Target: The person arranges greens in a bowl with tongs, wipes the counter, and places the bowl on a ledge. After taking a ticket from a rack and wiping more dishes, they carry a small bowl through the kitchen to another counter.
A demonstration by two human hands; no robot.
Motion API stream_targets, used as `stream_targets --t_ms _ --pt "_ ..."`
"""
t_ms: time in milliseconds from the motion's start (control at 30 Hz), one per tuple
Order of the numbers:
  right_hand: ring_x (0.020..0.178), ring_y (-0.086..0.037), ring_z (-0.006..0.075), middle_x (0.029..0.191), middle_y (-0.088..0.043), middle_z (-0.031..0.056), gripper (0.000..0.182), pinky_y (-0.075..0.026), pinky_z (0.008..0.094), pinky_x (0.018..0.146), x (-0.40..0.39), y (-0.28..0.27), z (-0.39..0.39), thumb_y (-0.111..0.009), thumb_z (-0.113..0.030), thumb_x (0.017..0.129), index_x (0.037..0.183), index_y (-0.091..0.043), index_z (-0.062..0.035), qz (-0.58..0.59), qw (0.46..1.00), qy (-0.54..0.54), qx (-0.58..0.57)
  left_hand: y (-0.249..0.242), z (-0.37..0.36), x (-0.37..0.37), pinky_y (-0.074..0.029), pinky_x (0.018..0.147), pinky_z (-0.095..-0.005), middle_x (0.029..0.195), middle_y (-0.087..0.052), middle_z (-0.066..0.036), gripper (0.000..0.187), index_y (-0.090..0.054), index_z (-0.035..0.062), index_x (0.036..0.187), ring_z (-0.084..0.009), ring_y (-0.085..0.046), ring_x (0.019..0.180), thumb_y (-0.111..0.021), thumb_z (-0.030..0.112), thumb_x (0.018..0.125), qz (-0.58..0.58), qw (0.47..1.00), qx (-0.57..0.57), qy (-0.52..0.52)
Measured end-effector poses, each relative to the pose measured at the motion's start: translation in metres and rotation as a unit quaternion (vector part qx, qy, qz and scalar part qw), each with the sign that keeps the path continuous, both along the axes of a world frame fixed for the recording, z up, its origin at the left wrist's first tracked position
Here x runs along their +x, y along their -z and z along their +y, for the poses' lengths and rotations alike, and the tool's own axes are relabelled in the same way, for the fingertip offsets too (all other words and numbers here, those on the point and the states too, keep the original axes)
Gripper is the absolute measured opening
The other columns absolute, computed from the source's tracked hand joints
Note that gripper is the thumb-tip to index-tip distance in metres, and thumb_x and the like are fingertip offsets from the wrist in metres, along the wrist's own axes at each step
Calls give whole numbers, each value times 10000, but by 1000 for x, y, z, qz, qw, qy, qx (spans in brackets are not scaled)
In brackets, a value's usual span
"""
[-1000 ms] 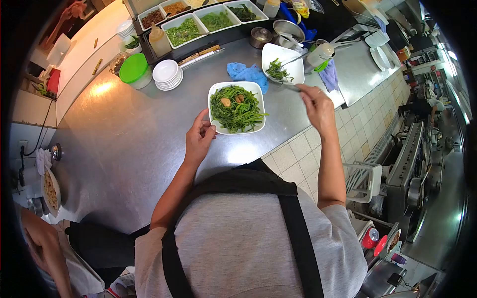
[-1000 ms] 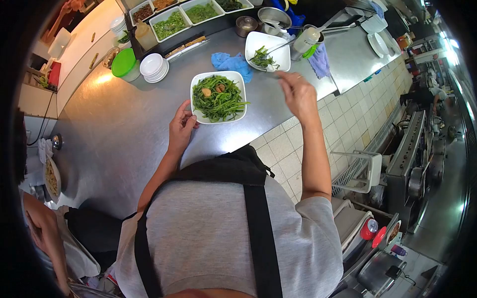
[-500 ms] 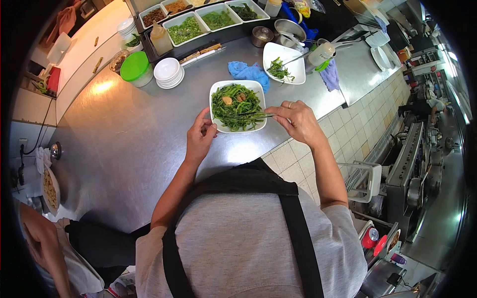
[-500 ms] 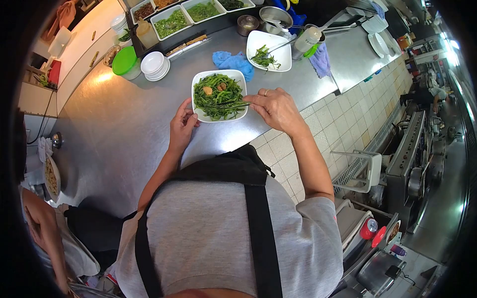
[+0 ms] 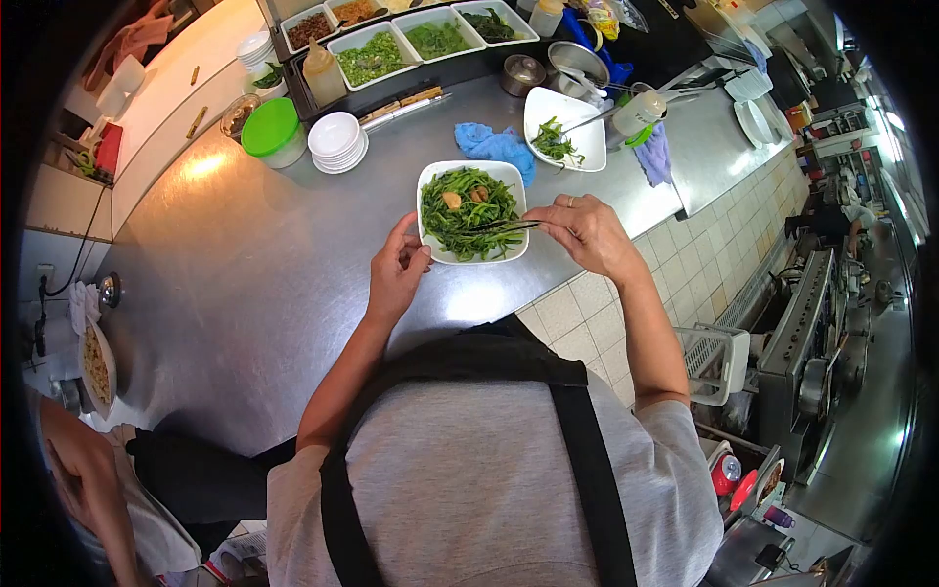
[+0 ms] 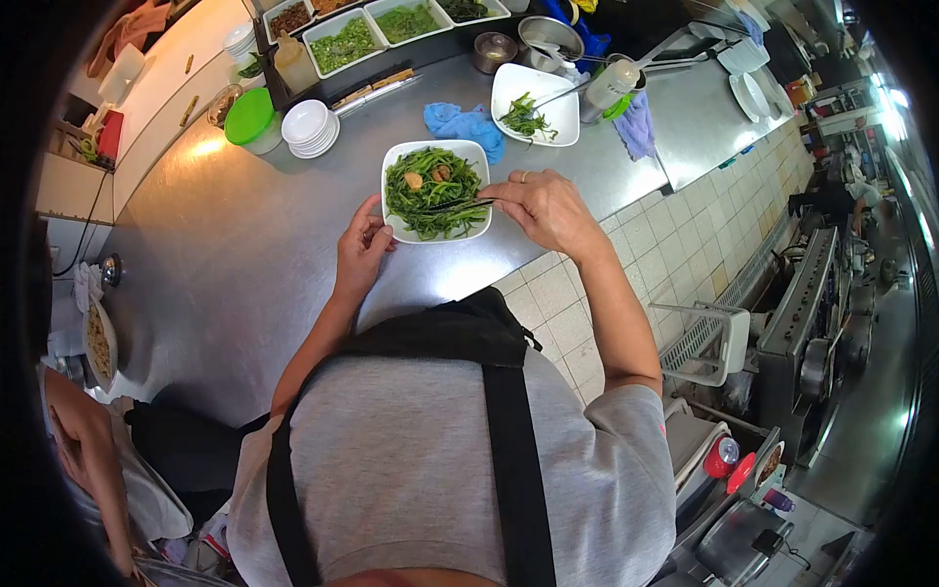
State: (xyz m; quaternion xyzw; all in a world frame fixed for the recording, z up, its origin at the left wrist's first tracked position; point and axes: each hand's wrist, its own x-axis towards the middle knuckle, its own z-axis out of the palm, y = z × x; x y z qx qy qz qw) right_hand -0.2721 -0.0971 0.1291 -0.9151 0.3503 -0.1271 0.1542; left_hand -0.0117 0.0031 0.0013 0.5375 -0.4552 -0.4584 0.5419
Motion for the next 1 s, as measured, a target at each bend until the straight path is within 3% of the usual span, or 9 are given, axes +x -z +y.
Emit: stream_targets --t_ms 100,300,400,800,1000 --pt "724 -590 281 750 -601 72 220 -475 388 666 -3 -8 2 -642 -114 813 1021 -687 -168 -22 999 18 37 2 0 1 -516 653 -251 875 -617 -77 505 -415 28 1366 -103 -596 726 -570 28 885 -5 1000 1 1" --pt "672 -530 187 711 -567 70 213 -432 321 643 -18 -16 2 -635 -85 841 1046 -695 -92 -108 989 48 86 4 0 1 -520 650 -253 886 -617 -76 504 -413 28 1365 -103 -597 725 -565 23 884 1 1000 -2 0" --pt "666 -538 203 738 -588 71 217 -448 316 646 -25 -24 2 -637 -76 837 1045 -692 -98 -133 980 86 122 5 -1 1 -521 651 -253 891 -619 -78 501 -413 26 1364 -106 -599 728 -565 27 886 3 1000 -3 0" --pt "694 -461 107 748 -568 14 205 -369 260 653 -48 -30 -8 -648 -118 864 1052 -693 -48 -263 953 118 97 4 0 1 -521 643 -251 889 -615 -78 496 -416 21 1361 -100 -594 725 -573 39 890 2 1000 -3 -1" --pt "701 -492 118 753 -565 22 208 -395 251 661 -48 -35 -5 -642 -116 870 1064 -688 -55 -227 960 127 104 4 0 1 -519 637 -249 872 -606 -72 509 -424 38 1359 -100 -591 718 -581 25 875 4 1000 -1 -4"
